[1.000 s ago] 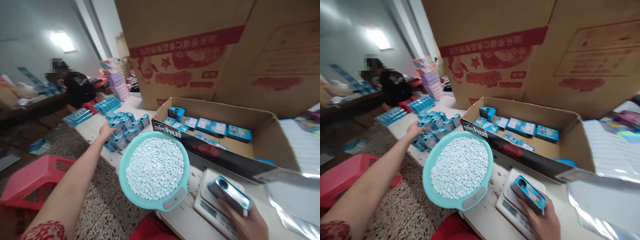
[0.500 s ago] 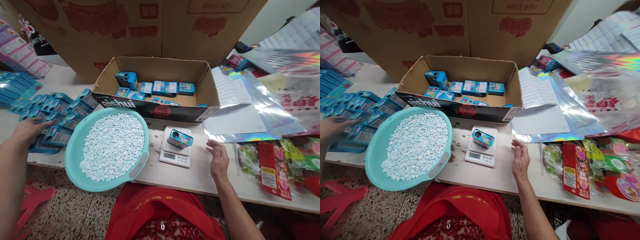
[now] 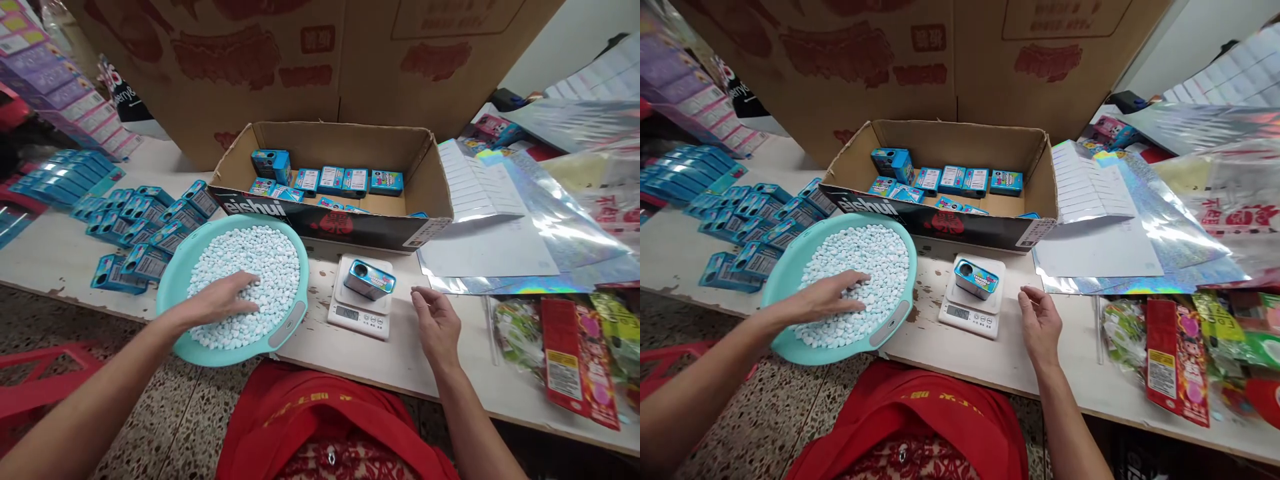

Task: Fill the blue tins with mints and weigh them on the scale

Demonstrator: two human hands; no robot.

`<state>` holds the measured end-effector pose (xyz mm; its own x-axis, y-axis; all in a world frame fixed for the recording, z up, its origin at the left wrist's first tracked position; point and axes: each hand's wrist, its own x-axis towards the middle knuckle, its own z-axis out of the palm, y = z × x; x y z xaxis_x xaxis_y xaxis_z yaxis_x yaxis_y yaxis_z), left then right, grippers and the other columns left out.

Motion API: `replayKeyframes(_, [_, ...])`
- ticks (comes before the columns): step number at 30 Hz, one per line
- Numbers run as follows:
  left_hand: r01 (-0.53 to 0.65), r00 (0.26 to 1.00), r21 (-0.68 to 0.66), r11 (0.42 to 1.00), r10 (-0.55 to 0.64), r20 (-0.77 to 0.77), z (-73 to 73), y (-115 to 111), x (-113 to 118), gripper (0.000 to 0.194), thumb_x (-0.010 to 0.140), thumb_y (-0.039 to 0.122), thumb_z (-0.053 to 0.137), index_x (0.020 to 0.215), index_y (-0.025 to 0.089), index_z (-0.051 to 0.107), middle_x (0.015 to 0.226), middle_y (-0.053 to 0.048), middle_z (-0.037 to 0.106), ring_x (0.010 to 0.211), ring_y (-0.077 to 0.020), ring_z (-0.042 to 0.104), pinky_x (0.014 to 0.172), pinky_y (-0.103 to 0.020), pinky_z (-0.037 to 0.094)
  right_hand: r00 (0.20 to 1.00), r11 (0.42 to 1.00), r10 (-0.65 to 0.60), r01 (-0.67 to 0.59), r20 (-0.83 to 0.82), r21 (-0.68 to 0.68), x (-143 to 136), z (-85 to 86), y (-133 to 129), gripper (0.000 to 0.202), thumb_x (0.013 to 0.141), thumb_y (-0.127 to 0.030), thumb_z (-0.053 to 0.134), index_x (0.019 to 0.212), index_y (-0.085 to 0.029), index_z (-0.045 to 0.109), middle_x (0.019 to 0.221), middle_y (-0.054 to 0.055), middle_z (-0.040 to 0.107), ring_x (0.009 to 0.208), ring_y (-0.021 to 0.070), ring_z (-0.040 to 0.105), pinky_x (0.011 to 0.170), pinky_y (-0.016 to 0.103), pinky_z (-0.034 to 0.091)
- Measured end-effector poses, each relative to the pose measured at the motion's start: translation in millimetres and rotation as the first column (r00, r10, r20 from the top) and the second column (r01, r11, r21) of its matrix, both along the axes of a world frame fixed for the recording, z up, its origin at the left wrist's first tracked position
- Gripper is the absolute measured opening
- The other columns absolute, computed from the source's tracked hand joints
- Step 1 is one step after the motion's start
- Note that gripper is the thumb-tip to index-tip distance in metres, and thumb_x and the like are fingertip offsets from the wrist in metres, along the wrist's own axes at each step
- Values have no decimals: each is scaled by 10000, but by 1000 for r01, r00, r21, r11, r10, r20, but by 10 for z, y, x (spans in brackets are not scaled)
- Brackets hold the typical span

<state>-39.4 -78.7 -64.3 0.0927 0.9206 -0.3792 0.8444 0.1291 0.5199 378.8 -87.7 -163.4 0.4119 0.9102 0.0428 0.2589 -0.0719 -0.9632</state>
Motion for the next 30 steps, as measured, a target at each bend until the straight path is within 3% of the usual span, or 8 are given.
replayKeyframes(5, [-49,999,43,998,48,23,-46,-79,147,220,655,354,692,841,237,689,814,-34,686,786,-237,614,688,-270,435,997,995,81,-82,9,51,-78,81,-6,393,767,-511,657,984,-185,631,1002,102,681,941,236,641,871,463,505])
replayKeyframes(8, [-256,921,-29,966,253,296,10,-126,124,161,629,307,711,758,220,667,641,4,602,595,-159,548,517,-213,383,977,968,201,-209,73,135,-211,141,59,531,701,-508,724,1112,-203,586,1125,109,646,1034,260,616,880,469,511])
replayKeyframes(10, [-419,700,-171,892,437,565,27,-173,124,207,614,293,744,759,197,633,584,21,546,479,-109,483,407,-178,301,949,944,276,-298,156,141,-326,184,124,577,667,-509,755,1133,-215,586,1140,93,642,1039,264,609,883,453,509])
replayKeyframes(14, [-558,30,-498,664,616,787,44,-246,150,200,717,316,698,784,170,579,579,14,528,389,-67,426,315,-133,213,906,922,342,-374,248,95,-533,334,239,438,704,-550,709,976,-211,654,905,46,679,827,229,633,790,396,515])
replayKeyframes(16, [-543,-168,-619,568,649,742,61,-259,175,209,833,349,581,750,160,558,568,-4,526,374,-69,425,300,-127,229,917,920,332,-366,223,137,-627,481,269,431,697,-546,716,951,-203,656,863,44,676,777,221,628,749,382,518])
replayKeyframes(18, [-527,-285,-665,529,627,725,69,-253,209,278,907,345,477,708,158,529,569,-12,524,366,-65,420,298,-127,250,921,904,335,-373,199,207,-745,678,277,414,697,-518,731,958,-206,651,866,45,675,770,216,628,728,370,523])
replayKeyframes(24, [-543,-478,-746,386,588,652,56,-143,334,292,939,325,449,717,150,523,631,-38,573,416,-71,479,341,-141,343,784,706,557,-621,275,339,-1283,1156,255,302,784,-430,698,989,-217,637,899,43,677,800,197,628,739,334,517])
replayKeyframes(30, [-586,-494,-575,571,311,812,498,-97,461,347,939,344,492,639,173,460,447,75,332,317,-31,279,327,-145,211,616,551,675,-787,405,278,-1692,1150,204,232,845,-336,652,1048,-230,617,972,53,666,891,215,626,771,326,490])
